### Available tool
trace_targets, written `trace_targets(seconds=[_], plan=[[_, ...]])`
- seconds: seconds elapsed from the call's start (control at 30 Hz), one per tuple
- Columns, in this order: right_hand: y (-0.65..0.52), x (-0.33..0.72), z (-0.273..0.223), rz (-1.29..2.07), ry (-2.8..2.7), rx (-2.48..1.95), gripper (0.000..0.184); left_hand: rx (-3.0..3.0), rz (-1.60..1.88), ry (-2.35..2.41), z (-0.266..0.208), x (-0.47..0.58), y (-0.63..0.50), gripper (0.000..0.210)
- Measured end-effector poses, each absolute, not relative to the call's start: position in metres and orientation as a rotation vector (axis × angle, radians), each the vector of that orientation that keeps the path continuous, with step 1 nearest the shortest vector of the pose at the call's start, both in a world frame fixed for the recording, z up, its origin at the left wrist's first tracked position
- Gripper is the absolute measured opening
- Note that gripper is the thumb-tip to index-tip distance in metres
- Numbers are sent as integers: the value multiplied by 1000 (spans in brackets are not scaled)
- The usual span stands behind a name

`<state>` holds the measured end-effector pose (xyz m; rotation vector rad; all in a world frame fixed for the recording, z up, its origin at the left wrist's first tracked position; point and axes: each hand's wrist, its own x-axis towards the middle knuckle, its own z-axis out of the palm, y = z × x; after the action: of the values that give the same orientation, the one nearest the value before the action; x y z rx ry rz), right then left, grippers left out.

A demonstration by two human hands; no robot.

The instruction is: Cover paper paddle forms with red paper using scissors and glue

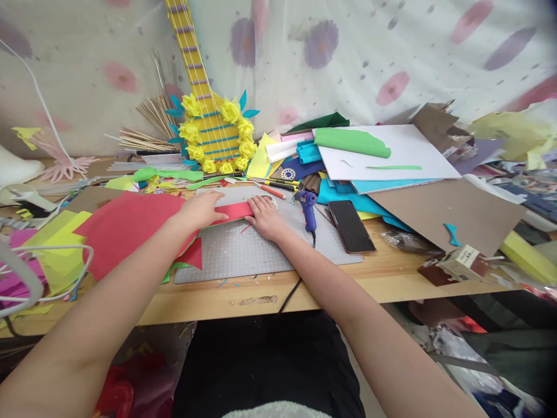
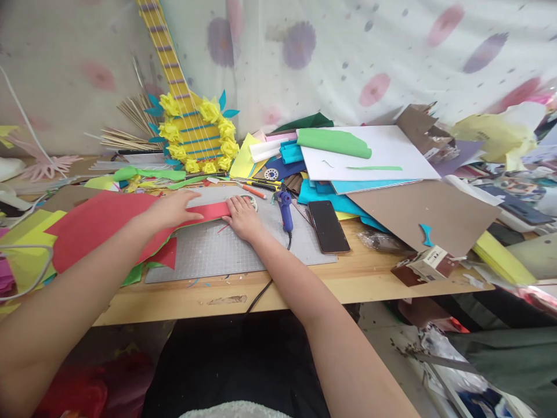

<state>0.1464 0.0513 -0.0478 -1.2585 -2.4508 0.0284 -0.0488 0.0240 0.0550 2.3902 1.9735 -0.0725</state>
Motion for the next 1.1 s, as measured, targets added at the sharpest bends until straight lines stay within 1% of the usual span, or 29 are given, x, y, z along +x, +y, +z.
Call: trace_targets(seconds=[0.17, 0.4, 0.53, 0.57, 0.67, 0.73, 0.9, 1.1], plan=[[50, 146, -47, 35, -2449, -1272, 60, 2394, -266, 1921, 45, -21, 33, 50], [51, 147, -49, 69, -2443, -1250, 62, 2396, -152, 1906, 40, -29, 33, 49], [52, 150, -47, 139, -2396, -1195, 69, 2374, -168, 1935, 43, -26, 31, 48], [53, 152, -46, 148, -2361, -1171, 68, 2371, -179, 1938, 44, -25, 31, 48], [57, 159, -42, 139, -2185, -1128, 54, 2363, -208, 1958, 46, -24, 30, 49], [60, 164, -42, 138, -2098, -1139, 53, 2356, -223, 1978, 45, -24, 29, 50], [65, 168, -53, 246, -2134, -1240, 41, 2367, -244, 1979, 42, -25, 27, 54], [66, 165, -56, 256, -2128, -1278, 41, 2335, -295, 1953, 43, -23, 26, 49]])
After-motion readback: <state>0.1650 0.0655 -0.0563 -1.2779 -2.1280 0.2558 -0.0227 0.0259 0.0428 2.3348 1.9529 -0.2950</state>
